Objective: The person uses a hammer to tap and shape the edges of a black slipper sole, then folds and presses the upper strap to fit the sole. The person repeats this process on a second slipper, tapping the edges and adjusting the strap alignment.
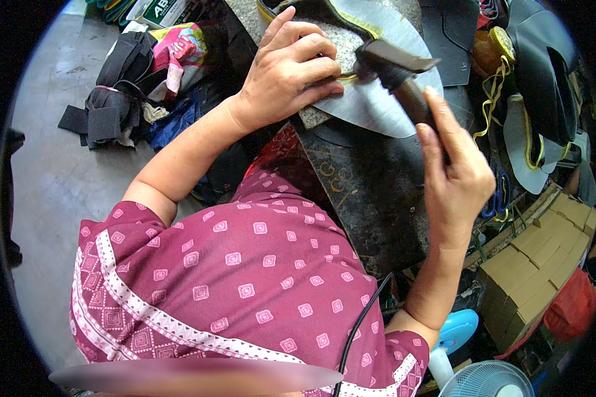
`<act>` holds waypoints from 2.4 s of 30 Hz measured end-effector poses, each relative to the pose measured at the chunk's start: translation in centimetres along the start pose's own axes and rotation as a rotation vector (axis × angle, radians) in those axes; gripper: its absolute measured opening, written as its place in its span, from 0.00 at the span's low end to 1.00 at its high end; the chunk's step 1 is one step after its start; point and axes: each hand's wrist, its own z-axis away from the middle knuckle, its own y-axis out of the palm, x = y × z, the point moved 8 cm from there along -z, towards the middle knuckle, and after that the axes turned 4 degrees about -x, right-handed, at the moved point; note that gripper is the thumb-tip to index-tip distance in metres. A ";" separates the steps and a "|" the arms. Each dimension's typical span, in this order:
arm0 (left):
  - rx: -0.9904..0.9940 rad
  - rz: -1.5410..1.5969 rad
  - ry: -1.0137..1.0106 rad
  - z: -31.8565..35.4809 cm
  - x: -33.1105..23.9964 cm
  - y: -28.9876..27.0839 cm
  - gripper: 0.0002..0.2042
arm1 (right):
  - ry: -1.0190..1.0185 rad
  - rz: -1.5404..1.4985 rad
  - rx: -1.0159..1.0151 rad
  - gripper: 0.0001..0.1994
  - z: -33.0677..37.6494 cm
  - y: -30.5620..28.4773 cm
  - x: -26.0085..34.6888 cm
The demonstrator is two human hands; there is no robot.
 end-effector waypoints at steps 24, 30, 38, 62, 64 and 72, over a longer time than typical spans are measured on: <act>-0.056 0.062 -0.041 0.2 0.3 -0.9 0.14 | -0.163 0.272 0.066 0.22 1.4 1.8 1.7; 0.024 0.001 0.019 0.4 0.1 -0.6 0.12 | -0.122 0.225 0.070 0.21 0.9 1.6 1.4; -0.024 -0.004 0.045 0.7 -0.1 -0.6 0.09 | -0.025 -0.135 -0.098 0.19 0.2 -0.4 0.8; -0.007 -0.006 0.042 0.8 -0.3 -0.4 0.07 | 0.050 -0.245 -0.161 0.21 1.4 -1.3 -0.7; 0.001 -0.008 0.033 0.8 -0.3 -0.4 0.07 | 0.061 0.021 -0.027 0.22 1.2 0.7 -0.7; -0.029 -0.012 0.026 0.8 -0.4 -0.4 0.07 | -0.006 -0.070 -0.114 0.19 1.1 -0.4 -0.7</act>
